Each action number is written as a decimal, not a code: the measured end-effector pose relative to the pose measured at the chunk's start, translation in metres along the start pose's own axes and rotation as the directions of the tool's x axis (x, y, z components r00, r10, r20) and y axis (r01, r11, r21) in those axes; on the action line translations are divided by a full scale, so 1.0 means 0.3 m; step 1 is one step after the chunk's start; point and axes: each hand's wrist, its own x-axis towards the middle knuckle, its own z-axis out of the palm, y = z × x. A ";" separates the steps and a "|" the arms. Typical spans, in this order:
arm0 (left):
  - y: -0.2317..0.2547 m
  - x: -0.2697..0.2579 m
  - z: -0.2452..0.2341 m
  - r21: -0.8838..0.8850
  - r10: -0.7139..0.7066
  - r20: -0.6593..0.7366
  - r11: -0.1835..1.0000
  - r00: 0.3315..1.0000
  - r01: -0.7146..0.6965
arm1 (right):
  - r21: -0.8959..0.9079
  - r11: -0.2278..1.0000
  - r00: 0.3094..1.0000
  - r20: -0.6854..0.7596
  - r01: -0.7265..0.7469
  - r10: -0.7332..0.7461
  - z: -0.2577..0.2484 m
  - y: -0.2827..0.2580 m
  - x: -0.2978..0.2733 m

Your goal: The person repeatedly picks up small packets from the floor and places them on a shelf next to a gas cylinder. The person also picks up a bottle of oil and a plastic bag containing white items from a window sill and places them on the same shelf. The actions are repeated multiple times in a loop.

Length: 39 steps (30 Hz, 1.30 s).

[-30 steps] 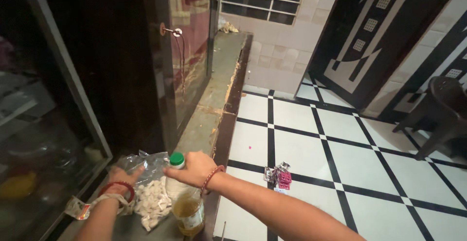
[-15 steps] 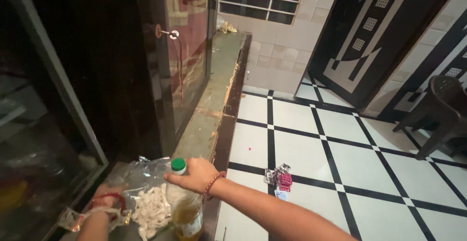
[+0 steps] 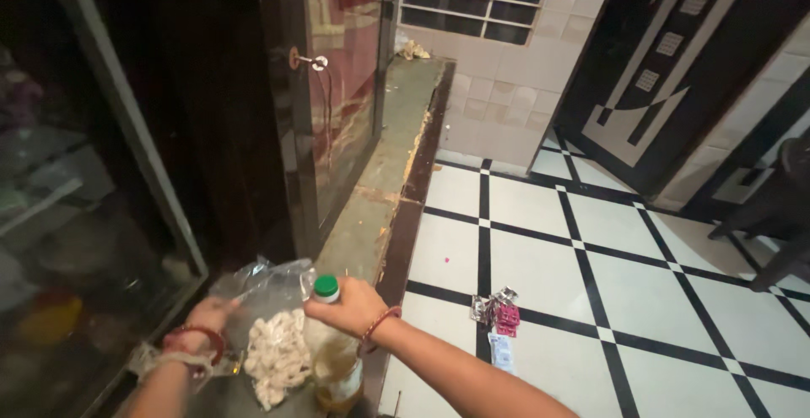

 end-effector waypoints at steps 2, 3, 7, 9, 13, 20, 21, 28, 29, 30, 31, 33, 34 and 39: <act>0.027 -0.013 -0.021 -0.163 -0.037 0.108 0.985 0.994 0.055 | 0.040 0.999 1.000 -0.014 0.005 -0.005 0.006 -0.003 -0.017; 0.053 -0.015 -0.034 -0.242 -0.041 0.166 0.967 0.985 0.081 | 0.058 0.998 1.000 -0.027 0.007 -0.006 0.004 -0.007 -0.028; 0.181 -0.072 -0.047 -0.246 0.046 0.225 0.969 0.973 0.011 | 0.121 0.993 0.997 -0.075 -0.006 0.015 -0.007 -0.015 -0.112; 0.268 -0.120 -0.030 -0.270 0.026 0.244 0.962 0.970 0.043 | 0.083 0.997 0.993 -0.117 -0.005 0.014 -0.023 -0.023 -0.144; 0.489 -0.236 0.020 -0.258 0.069 0.275 0.966 0.959 0.005 | 0.149 0.985 0.975 -0.189 -0.085 0.113 -0.084 -0.034 -0.203; 0.877 -0.505 0.136 -0.230 0.150 0.477 0.972 0.866 -0.042 | 0.173 0.981 0.940 -0.310 -0.092 0.143 -0.239 -0.068 -0.389; 0.919 -0.539 0.170 -0.207 0.172 0.510 0.975 0.843 -0.074 | 0.181 0.976 0.927 -0.329 -0.124 0.179 -0.263 -0.061 -0.420; 1.150 -0.766 0.456 -0.192 0.274 0.675 0.962 0.685 -0.195 | 0.226 0.970 0.842 -0.501 -0.094 0.199 -0.455 -0.005 -0.677; 1.176 -0.789 0.508 -0.159 0.279 0.684 0.959 0.674 -0.235 | 0.236 0.963 0.823 -0.516 -0.130 0.237 -0.486 0.011 -0.708; 1.206 -0.811 0.561 -0.128 0.285 0.693 0.953 0.663 -0.276 | 0.247 0.955 0.801 -0.531 -0.165 0.276 -0.517 0.027 -0.739; 1.232 -0.846 0.601 -0.137 0.284 0.717 0.953 0.637 -0.270 | 0.223 0.956 0.783 -0.551 -0.193 0.287 -0.543 0.028 -0.781; 1.281 -0.914 0.687 -0.154 0.281 0.761 0.954 0.584 -0.258 | 0.178 0.952 0.747 -0.590 -0.249 0.306 -0.598 0.037 -0.861; 1.300 -0.944 0.734 -0.151 0.289 0.767 0.949 0.573 -0.276 | 0.189 0.950 0.730 -0.608 -0.248 0.311 -0.624 0.047 -0.895; 1.367 -1.126 0.915 -0.123 0.302 0.801 0.928 0.517 -0.352 | 0.199 0.924 0.636 -0.677 -0.326 0.370 -0.728 0.072 -1.114</act>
